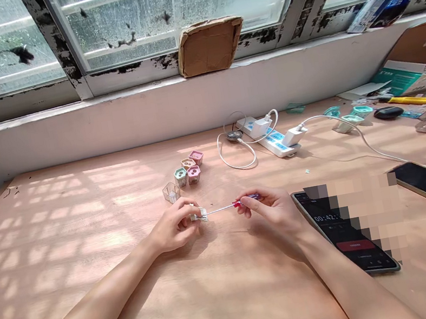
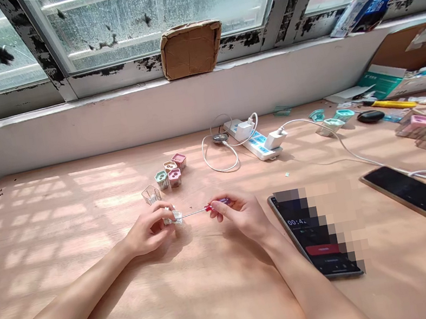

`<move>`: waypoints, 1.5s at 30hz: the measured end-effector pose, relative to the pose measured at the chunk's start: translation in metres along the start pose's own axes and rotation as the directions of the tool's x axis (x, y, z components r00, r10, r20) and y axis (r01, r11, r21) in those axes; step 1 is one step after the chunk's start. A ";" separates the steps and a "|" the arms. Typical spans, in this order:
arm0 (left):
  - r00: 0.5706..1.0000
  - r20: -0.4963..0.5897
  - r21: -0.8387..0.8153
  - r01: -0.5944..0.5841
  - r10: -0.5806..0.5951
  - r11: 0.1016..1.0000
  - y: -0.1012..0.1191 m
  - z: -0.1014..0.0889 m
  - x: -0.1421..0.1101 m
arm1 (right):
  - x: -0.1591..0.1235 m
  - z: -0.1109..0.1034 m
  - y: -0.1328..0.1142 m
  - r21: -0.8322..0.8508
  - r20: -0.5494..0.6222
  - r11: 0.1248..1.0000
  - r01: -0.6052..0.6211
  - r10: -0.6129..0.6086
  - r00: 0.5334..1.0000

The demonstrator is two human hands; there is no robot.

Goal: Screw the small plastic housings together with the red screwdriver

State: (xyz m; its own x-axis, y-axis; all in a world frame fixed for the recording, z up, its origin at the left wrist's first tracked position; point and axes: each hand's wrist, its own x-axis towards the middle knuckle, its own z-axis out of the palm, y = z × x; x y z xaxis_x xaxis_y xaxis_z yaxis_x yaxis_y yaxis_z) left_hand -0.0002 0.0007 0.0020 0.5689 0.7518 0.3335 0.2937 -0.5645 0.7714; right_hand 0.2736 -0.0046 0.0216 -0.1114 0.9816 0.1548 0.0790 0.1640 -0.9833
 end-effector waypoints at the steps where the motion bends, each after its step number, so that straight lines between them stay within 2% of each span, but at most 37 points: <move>1: 1.000 -0.002 0.004 -0.002 0.002 1.000 0.000 0.000 0.000 | 0.000 0.000 0.000 -0.003 0.000 1.000 0.002 -0.002 1.000; 14: 1.000 -0.009 0.015 -0.003 0.003 1.000 0.000 0.000 0.000 | 0.000 0.000 -0.002 -0.030 -0.009 0.999 0.011 -0.011 1.000; 25: 1.000 -0.014 0.034 0.003 -0.003 0.999 0.000 -0.001 0.000 | 0.003 -0.003 0.004 0.063 -0.077 0.997 0.048 -0.043 0.996; 45: 1.000 -0.011 0.014 -0.003 0.003 1.000 -0.003 0.001 -0.001 | 0.004 -0.006 0.009 0.057 -0.102 0.995 0.078 -0.072 0.992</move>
State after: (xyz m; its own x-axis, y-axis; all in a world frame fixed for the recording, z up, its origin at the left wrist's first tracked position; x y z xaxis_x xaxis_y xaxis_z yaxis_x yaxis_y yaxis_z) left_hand -0.0007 0.0013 -0.0010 0.5612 0.7536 0.3422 0.3026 -0.5717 0.7627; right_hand 0.2800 0.0014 0.0143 -0.0147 0.9722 0.2338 0.0134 0.2340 -0.9721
